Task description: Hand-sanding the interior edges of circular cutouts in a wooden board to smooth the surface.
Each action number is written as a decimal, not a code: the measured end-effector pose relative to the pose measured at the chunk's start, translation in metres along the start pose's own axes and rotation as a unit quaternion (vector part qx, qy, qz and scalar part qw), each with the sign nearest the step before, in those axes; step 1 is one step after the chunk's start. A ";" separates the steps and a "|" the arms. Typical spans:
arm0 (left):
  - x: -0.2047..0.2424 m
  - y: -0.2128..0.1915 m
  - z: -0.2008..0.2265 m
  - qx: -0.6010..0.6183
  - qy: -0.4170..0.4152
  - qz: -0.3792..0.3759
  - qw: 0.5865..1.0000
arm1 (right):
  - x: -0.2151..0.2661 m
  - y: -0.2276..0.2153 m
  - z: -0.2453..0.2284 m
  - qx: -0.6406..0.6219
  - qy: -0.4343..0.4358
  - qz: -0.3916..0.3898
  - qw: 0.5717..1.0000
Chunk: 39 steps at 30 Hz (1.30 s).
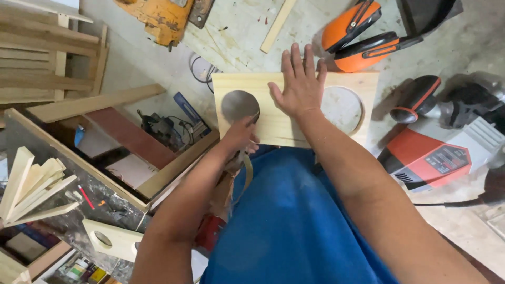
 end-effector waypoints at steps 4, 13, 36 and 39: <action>-0.027 -0.013 -0.035 -0.083 0.028 0.049 0.995 | -0.002 0.000 0.000 0.002 0.001 0.007 1.000; 0.088 0.014 0.017 -0.181 0.063 -0.002 0.981 | -0.003 -0.003 -0.002 0.028 -0.013 0.017 0.999; 0.043 0.002 -0.002 -0.288 0.152 0.025 0.945 | -0.003 -0.007 -0.005 0.067 -0.010 0.022 0.998; 0.043 0.006 0.015 -0.192 0.133 -0.021 0.972 | -0.002 -0.003 -0.006 0.069 -0.003 0.018 0.997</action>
Point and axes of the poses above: each hand's wrist, its own x-axis away from the middle knuckle, its own y-axis out of the palm, z = x × y, the point moved 4 cm from there along -x, towards the middle knuckle, and after that the axes turned 11 degrees about x, right-handed, at the moved point
